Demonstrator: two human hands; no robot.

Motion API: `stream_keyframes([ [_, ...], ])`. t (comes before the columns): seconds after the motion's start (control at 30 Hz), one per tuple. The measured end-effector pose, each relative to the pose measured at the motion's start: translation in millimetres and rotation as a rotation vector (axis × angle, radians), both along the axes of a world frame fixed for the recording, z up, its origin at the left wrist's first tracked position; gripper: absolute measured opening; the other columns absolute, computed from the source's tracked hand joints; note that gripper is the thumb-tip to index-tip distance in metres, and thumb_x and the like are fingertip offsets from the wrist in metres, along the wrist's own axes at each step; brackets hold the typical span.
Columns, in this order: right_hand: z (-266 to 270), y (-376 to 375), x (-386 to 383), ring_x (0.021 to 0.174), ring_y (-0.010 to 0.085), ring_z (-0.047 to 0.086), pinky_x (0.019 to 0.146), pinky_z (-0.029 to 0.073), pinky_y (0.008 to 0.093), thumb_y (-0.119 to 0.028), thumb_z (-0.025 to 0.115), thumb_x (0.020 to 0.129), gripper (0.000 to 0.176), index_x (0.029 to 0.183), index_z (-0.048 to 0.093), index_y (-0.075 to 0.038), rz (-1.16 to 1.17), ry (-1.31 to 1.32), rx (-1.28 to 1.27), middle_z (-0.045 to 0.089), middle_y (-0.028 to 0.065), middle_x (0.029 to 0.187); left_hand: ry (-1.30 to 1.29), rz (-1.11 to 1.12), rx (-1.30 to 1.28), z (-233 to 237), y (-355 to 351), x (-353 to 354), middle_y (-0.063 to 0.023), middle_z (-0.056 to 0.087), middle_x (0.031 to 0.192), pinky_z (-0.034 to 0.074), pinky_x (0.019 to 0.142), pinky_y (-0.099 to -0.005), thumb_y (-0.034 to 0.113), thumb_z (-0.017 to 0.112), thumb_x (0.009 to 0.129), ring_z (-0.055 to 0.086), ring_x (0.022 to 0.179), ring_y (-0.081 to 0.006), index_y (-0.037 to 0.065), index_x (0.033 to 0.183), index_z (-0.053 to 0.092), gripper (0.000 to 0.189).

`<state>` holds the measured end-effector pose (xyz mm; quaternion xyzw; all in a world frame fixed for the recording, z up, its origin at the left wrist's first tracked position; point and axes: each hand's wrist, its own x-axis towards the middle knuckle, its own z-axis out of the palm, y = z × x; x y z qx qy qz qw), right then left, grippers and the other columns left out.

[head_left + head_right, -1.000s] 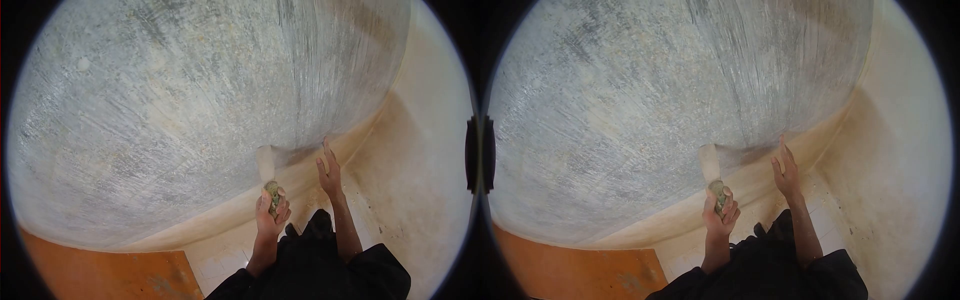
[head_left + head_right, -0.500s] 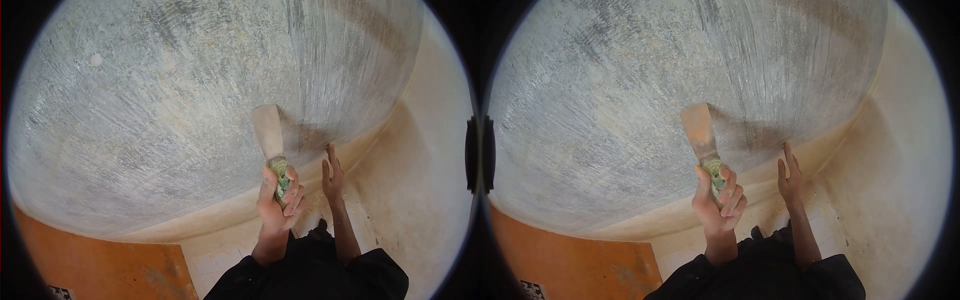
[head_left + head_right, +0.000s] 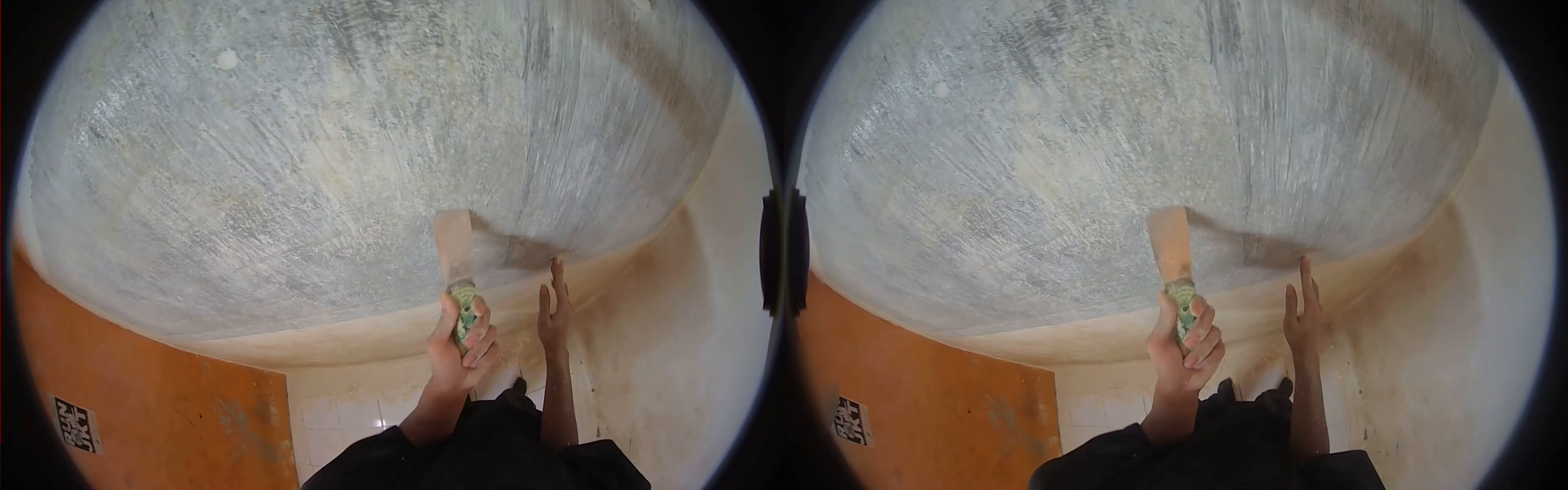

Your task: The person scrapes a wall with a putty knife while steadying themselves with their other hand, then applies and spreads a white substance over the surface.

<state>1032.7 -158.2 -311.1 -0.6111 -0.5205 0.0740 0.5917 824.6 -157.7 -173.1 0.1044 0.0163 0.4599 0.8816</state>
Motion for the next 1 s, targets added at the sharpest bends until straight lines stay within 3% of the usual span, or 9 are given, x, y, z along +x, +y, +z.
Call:
stream_keyframes([
  [0.1,-5,-4,-5,0.139,0.0321,0.044,0.113,0.035,0.0397,-0.010,0.051,0.102,0.051,0.150,0.037,0.000,-0.009,-0.035,-0.003,0.046,0.0198,0.149,-0.181,-0.138,0.052,1,5,-8,0.0004,0.044,0.065,0.025,0.035,-0.0219,0.056,0.031,0.105,0.034,0.038,-0.0063,0.005,0.102,0.052,0.055],
  [0.2,6,-3,-6,0.139,0.0322,0.045,0.112,0.035,0.0389,-0.009,0.050,0.102,0.051,0.150,0.037,0.001,-0.030,-0.004,-0.043,0.048,0.0202,0.148,-0.245,-0.118,-0.024,-2,0,-20,-0.0002,0.045,0.066,0.026,0.034,-0.0216,0.055,0.031,0.105,0.035,0.037,-0.0064,0.004,0.100,0.052,0.055],
  [0.27,1,-2,-9,0.136,0.0323,0.047,0.111,0.037,0.0388,-0.007,0.050,0.101,0.050,0.150,0.038,0.000,-0.032,0.007,0.009,0.050,0.0218,0.145,-0.244,-0.089,-0.008,-17,-2,-36,-0.0002,0.045,0.066,0.026,0.034,-0.0213,0.055,0.031,0.105,0.035,0.037,-0.0064,0.004,0.099,0.051,0.054],
  [0.47,-3,1,-18,0.138,0.0324,0.044,0.112,0.035,0.0417,-0.009,0.047,0.103,0.051,0.151,0.035,0.002,-0.085,0.009,-0.019,0.044,0.0209,0.150,-0.252,-0.085,0.163,16,13,-57,0.0004,0.044,0.066,0.028,0.036,-0.0221,0.052,0.032,0.106,0.033,0.039,-0.0074,0.004,0.101,0.050,0.052],
  [0.57,-9,6,-23,0.138,0.0373,0.043,0.112,0.034,0.0426,-0.005,0.051,0.099,0.052,0.148,0.038,0.005,-0.165,-0.170,0.077,0.044,0.0243,0.149,-0.209,-0.019,0.120,15,9,-61,-0.0007,0.045,0.064,0.026,0.034,-0.0208,0.054,0.031,0.105,0.036,0.038,-0.0066,0.004,0.096,0.050,0.054],
  [0.67,-3,7,-26,0.142,0.0390,0.036,0.115,0.030,0.0453,-0.007,0.051,0.099,0.052,0.147,0.038,0.006,-0.154,-0.185,0.086,0.038,0.0247,0.153,-0.248,-0.061,0.048,1,3,-76,-0.0011,0.045,0.065,0.026,0.034,-0.0208,0.054,0.031,0.105,0.035,0.038,-0.0068,0.005,0.097,0.051,0.053],
  [0.77,-4,7,-31,0.144,0.0393,0.034,0.117,0.028,0.0459,-0.009,0.051,0.100,0.052,0.148,0.037,0.006,-0.176,-0.182,0.063,0.035,0.0253,0.155,-0.278,-0.063,0.107,49,13,-81,-0.0013,0.046,0.066,0.026,0.035,-0.0208,0.054,0.031,0.105,0.034,0.039,-0.0069,0.005,0.099,0.053,0.054],
  [1.0,-5,15,-35,0.144,0.0394,0.033,0.117,0.027,0.0462,-0.011,0.051,0.101,0.053,0.149,0.036,0.006,-0.207,-0.193,0.086,0.034,0.0251,0.156,-0.296,-0.072,0.113,57,6,-79,-0.0014,0.045,0.066,0.026,0.036,-0.0216,0.052,0.031,0.106,0.037,0.041,-0.0078,0.005,0.101,0.052,0.051],
])
